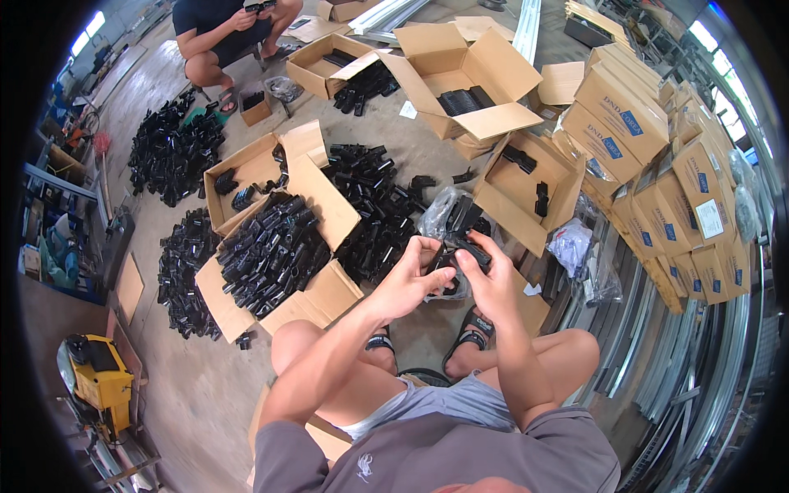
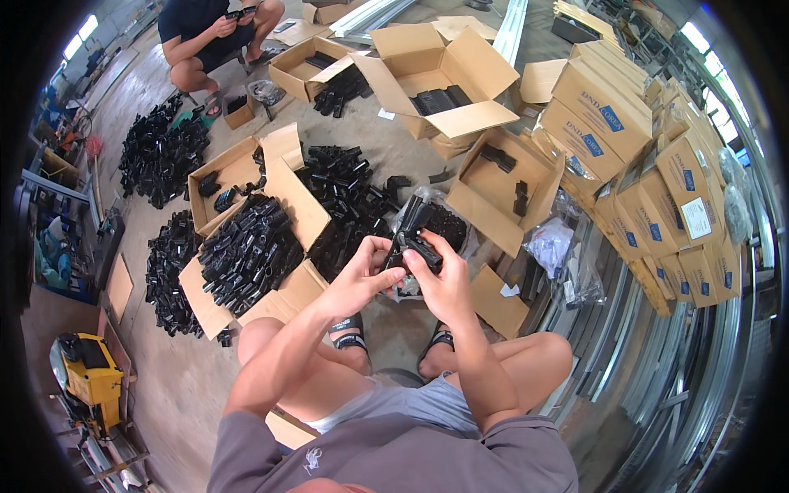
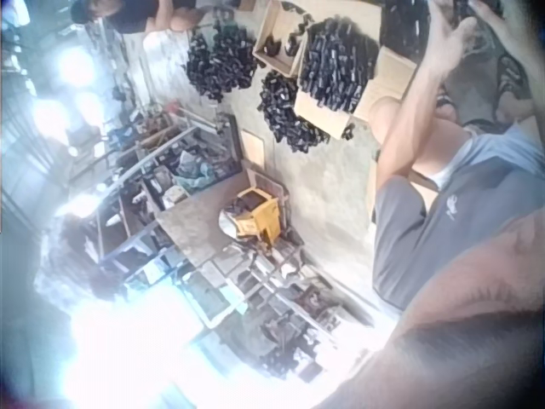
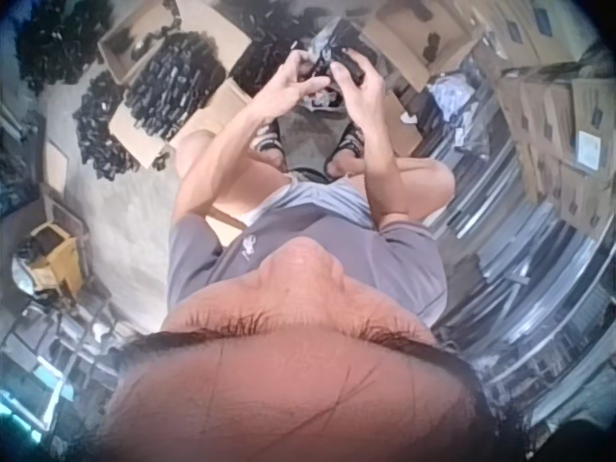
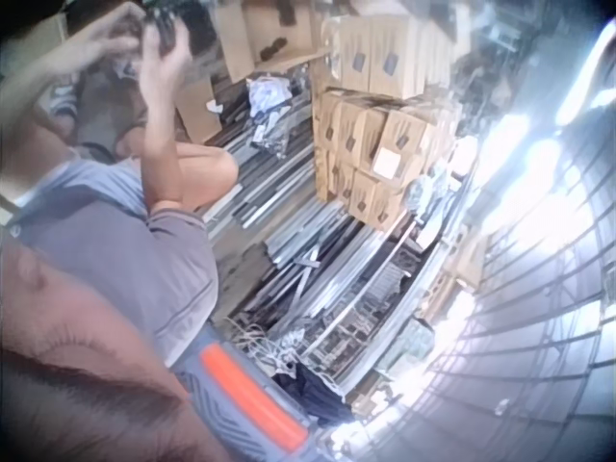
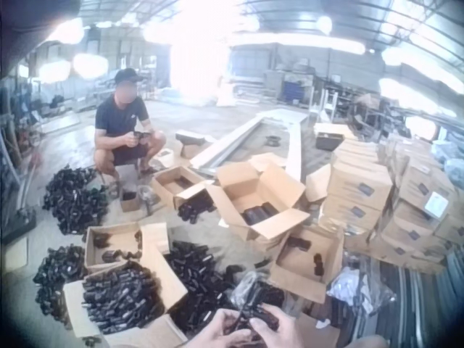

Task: The person assembles black plastic corner joints by inserting black plastic tubes into them, handling the pieces one at a time and placing the finished joints into a box.

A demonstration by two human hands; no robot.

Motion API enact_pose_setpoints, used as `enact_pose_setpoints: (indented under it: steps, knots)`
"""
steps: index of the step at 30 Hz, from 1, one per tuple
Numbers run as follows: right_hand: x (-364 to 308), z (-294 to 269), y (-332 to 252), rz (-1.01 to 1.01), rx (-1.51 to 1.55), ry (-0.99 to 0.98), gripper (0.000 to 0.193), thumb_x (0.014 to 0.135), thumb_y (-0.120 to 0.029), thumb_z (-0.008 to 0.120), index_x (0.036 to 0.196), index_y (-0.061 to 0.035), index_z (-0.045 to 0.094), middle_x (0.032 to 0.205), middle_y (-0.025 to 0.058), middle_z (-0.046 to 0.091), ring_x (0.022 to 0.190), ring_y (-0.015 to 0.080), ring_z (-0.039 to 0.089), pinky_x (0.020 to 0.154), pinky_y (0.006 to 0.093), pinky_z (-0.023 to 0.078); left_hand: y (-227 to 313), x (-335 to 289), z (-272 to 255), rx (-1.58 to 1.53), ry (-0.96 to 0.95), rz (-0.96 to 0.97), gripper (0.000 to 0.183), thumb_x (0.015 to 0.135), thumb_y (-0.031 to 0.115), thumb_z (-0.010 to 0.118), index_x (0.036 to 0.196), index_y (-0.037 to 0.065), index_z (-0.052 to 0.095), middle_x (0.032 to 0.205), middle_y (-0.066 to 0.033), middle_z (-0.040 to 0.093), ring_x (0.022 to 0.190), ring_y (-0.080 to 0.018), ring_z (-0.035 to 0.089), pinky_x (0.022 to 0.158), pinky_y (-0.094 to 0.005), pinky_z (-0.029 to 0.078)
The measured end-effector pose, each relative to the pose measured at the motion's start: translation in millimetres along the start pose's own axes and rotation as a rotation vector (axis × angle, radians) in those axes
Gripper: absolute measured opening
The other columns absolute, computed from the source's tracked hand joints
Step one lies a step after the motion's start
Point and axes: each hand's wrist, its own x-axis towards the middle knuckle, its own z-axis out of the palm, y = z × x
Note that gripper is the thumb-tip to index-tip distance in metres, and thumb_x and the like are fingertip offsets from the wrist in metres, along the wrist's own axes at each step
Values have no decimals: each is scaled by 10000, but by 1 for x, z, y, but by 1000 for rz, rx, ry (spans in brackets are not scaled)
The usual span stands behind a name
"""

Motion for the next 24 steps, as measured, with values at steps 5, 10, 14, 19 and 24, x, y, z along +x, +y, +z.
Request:
enact_pose_setpoints:
  steps: [5, 10, 14, 19, 24]
  knots:
    - [2, -4, -16, -9, 19, -32, 414, 941, -189, 665, 1238, 87, 581, 1041, 92, 696, 898, 104, 629, 814, 262, 510, 16, -3, 3, -99, 1, -90, 447, 993, 164, 603, 1373, 45, 399, 1156, -43, 588, 968, -98, 600, 774, -263, 519]
    - [4, -11, -22, 21, -4, -35, 418, 946, -203, 658, 1233, 92, 584, 1025, 91, 699, 875, 121, 647, 799, 258, 512, 26, -5, -2, -245, -55, -129, 513, 956, 128, 648, 1408, 28, 425, 1222, -44, 608, 1020, -121, 622, 869, -302, 546]
    - [2, -9, -26, 109, 19, -43, 419, 937, -243, 660, 1214, 66, 601, 805, -20, 589, 669, 37, 467, 584, 203, 346, 27, -9, -6, -354, -107, -246, 545, 894, 57, 704, 1382, 10, 464, 1218, -65, 644, 1029, -144, 649, 923, -323, 540]
    - [7, -14, -12, 106, 114, -38, 407, 943, -212, 646, 1234, 66, 587, 907, 20, 586, 800, 70, 487, 711, 235, 366, 27, -10, -6, -342, -100, -228, 549, 859, 33, 736, 1353, -3, 498, 1170, -76, 674, 1027, -147, 658, 894, -312, 538]
    - [8, -7, -4, 103, 145, -68, 419, 952, -189, 631, 1273, 71, 561, 1113, 99, 666, 990, 121, 612, 886, 263, 480, 28, -10, -5, -306, -6, -234, 539, 819, -5, 764, 1306, 2, 534, 1135, -92, 686, 1001, -128, 653, 876, -295, 537]
